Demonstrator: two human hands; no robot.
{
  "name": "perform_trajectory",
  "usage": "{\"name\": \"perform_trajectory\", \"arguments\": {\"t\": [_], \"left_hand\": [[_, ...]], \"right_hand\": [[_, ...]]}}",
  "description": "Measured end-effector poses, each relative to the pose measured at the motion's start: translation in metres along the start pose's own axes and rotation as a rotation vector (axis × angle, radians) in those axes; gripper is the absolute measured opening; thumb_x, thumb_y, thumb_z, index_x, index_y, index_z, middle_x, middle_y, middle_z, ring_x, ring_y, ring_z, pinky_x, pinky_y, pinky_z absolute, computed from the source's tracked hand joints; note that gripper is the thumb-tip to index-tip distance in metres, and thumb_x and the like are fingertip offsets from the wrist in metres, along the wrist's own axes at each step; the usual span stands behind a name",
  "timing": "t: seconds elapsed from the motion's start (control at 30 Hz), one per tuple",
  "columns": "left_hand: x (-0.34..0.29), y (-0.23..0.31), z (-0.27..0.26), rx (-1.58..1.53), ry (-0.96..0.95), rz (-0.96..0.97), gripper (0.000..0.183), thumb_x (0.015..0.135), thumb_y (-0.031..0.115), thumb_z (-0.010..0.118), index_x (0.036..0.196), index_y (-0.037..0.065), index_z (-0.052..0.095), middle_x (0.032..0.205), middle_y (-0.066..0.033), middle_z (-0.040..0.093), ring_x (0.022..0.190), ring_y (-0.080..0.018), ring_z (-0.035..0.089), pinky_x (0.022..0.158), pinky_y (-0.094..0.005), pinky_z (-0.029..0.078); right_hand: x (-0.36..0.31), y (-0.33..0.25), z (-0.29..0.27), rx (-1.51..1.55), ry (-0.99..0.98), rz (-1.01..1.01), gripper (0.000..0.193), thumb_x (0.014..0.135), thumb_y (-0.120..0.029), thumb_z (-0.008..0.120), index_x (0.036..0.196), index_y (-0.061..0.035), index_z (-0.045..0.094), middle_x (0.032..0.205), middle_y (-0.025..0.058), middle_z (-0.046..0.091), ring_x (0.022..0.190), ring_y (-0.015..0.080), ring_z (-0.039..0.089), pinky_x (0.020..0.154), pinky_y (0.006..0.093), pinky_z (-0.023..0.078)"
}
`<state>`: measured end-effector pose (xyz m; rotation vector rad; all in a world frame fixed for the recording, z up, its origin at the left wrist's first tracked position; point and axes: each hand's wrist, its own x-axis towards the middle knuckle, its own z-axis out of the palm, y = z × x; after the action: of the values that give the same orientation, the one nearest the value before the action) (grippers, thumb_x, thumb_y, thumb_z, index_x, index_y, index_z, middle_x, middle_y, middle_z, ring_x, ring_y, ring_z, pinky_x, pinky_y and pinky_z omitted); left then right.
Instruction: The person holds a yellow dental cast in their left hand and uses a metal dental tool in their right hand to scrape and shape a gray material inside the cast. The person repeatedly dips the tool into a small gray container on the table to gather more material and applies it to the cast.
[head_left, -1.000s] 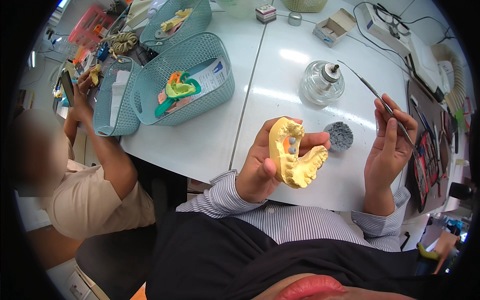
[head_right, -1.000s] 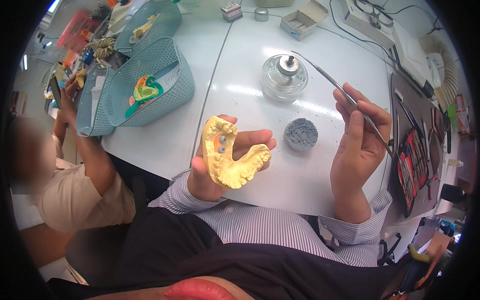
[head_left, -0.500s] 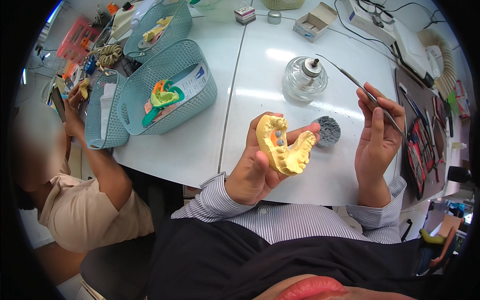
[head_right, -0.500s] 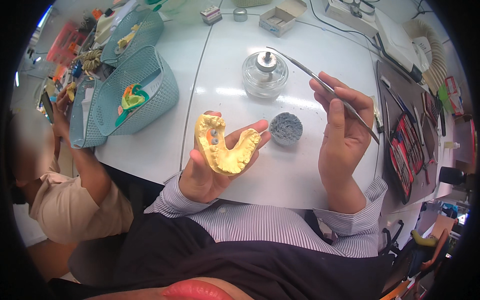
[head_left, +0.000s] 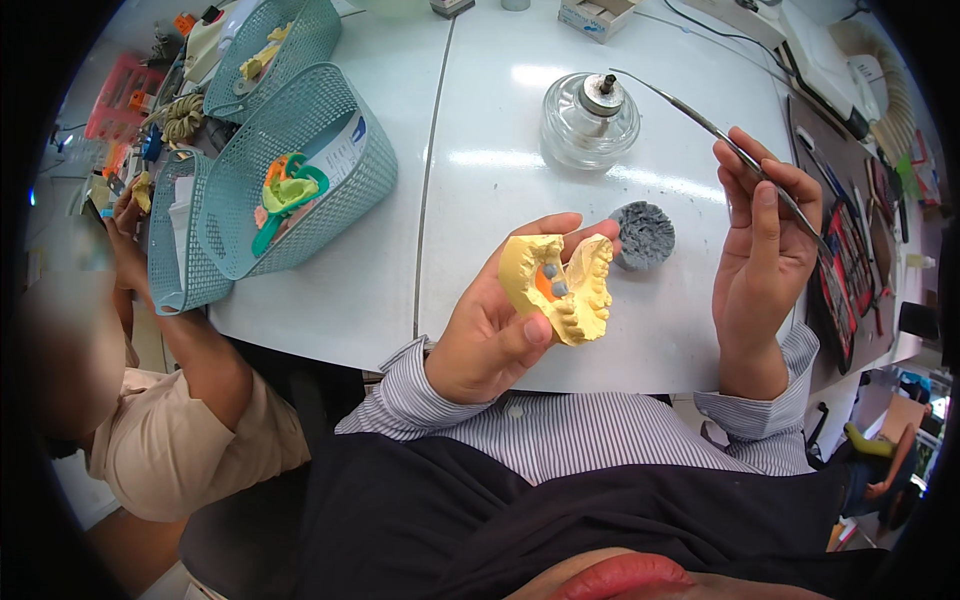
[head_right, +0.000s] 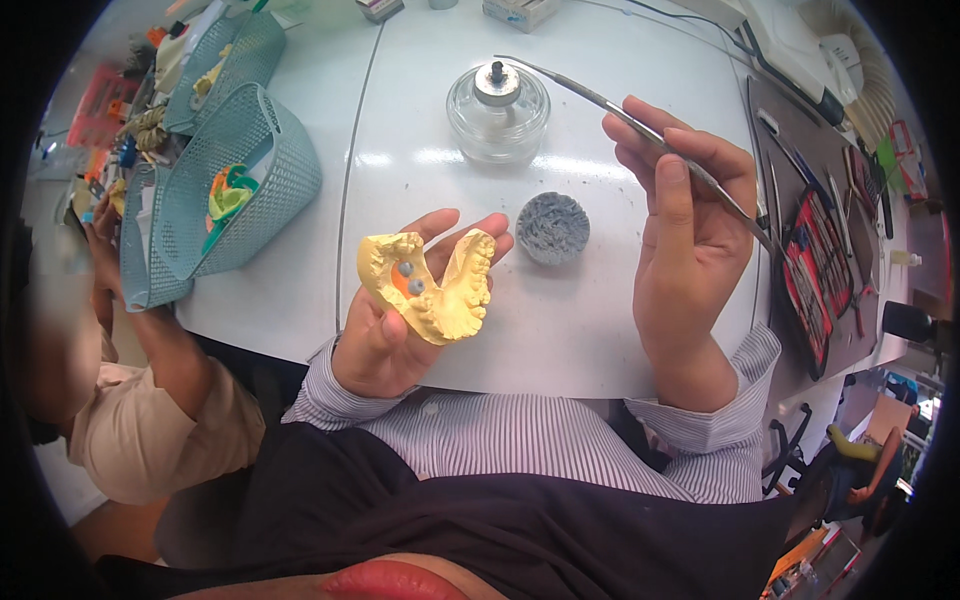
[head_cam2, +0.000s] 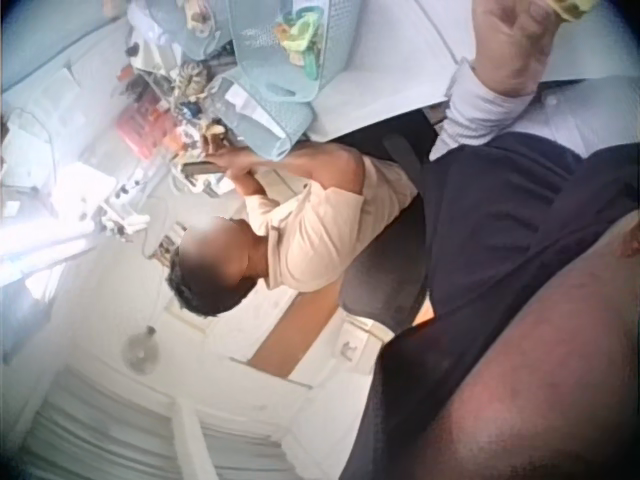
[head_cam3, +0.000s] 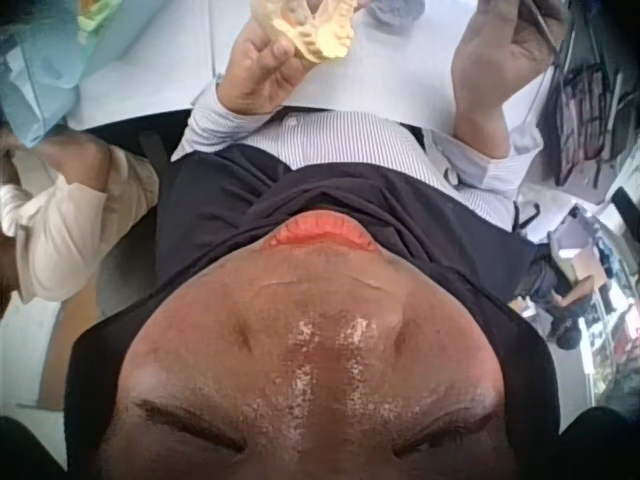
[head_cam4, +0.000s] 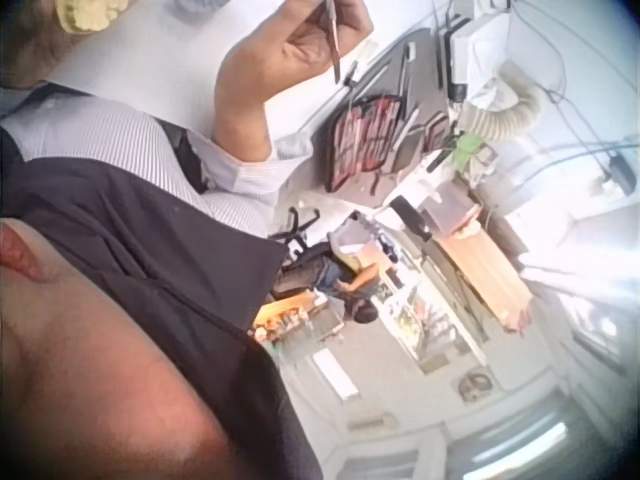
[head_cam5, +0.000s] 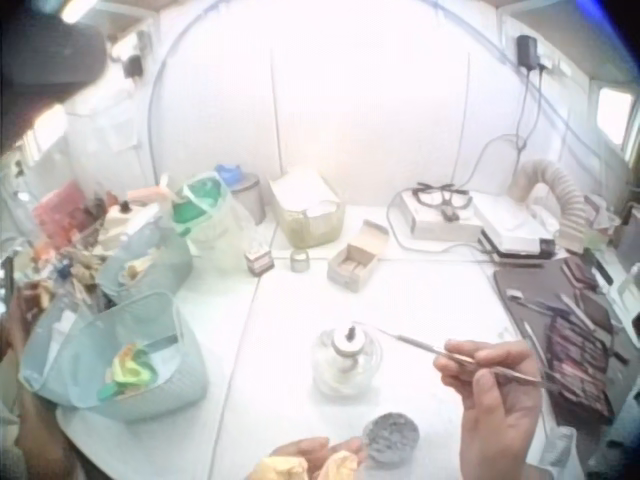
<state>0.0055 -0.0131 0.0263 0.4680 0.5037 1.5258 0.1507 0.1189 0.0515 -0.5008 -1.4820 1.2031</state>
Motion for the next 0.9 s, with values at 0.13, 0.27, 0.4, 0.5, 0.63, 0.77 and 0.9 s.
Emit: {"name": "perform_trajectory", "arguments": {"t": [0.13,0.27,0.4,0.5,0.63,0.77,0.9], "left_hand": [[0.001,0.001,-0.002,0.013,-0.02,-0.021,0.085,0.066,0.021,0.069,0.126,0.0,0.014,0.129,-0.0244,0.019,0.122,-0.0346,0.019,0.097,-0.0366,0.029],[-0.001,0.001,-0.002,0.069,0.001,-0.01,0.092,0.062,0.018,0.072,0.127,-0.003,0.01,0.13,-0.021,0.02,0.123,-0.0326,0.016,0.098,-0.0349,0.029],[0.0,-0.003,-0.005,0.031,-0.022,0.034,0.089,0.061,0.005,0.07,0.127,-0.003,0.01,0.126,-0.017,0.026,0.121,-0.024,0.025,0.095,-0.0338,0.033],[0.002,-0.003,-0.007,0.08,-0.034,0.026,0.092,0.059,0.003,0.071,0.128,-0.003,0.01,0.126,-0.0172,0.026,0.121,-0.0237,0.025,0.095,-0.0332,0.033],[0.002,-0.002,-0.013,0.142,-0.119,-0.007,0.092,0.058,0.0,0.069,0.128,-0.001,0.01,0.126,-0.0173,0.027,0.121,-0.0238,0.025,0.095,-0.0323,0.033],[0.003,0.0,-0.006,0.204,-0.017,-0.041,0.099,0.058,0.011,0.075,0.127,-0.007,0.006,0.127,-0.0149,0.027,0.124,-0.0298,0.015,0.096,-0.0323,0.032],[0.0,0.0,-0.009,0.167,-0.051,-0.048,0.093,0.058,-0.005,0.067,0.128,-0.002,0.005,0.129,-0.017,0.022,0.123,-0.0243,0.02,0.095,-0.0323,0.032]], "right_hand": [[0.002,0.0,-0.008,0.083,0.032,-0.005,0.014,0.085,-0.004,0.038,0.099,0.0002,0.041,0.103,0.0236,0.05,0.095,0.0262,0.054,0.084,0.0312,0.044],[0.008,-0.006,-0.029,0.026,0.182,-0.056,0.014,0.086,-0.008,0.041,0.096,0.0017,0.045,0.095,0.0187,0.055,0.076,0.0177,0.057,0.069,0.0254,0.046],[0.013,-0.017,-0.036,-0.135,0.022,-0.119,0.016,0.086,-0.007,0.041,0.098,0.0028,0.045,0.085,0.0156,0.056,0.064,0.0138,0.054,0.063,0.0239,0.045],[0.011,-0.017,-0.033,-0.342,-0.13,-0.166,0.018,0.085,-0.006,0.043,0.1,0.0034,0.045,0.083,0.0145,0.057,0.063,0.0127,0.053,0.061,0.0221,0.044],[0.01,-0.014,-0.033,-0.378,-0.221,-0.066,0.022,0.087,-0.009,0.04,0.104,0.0042,0.043,0.082,0.0139,0.055,0.065,0.0126,0.051,0.06,0.0229,0.043],[0.011,-0.009,-0.032,-0.363,-0.169,-0.07,0.019,0.084,-0.006,0.044,0.101,0.0031,0.045,0.079,0.0124,0.056,0.063,0.011,0.052,0.059,0.0188,0.042],[0.011,-0.009,-0.033,-0.367,-0.161,-0.055,0.019,0.084,-0.007,0.045,0.1,0.003,0.045,0.079,0.0122,0.056,0.063,0.0108,0.052,0.059,0.019,0.042]]}}
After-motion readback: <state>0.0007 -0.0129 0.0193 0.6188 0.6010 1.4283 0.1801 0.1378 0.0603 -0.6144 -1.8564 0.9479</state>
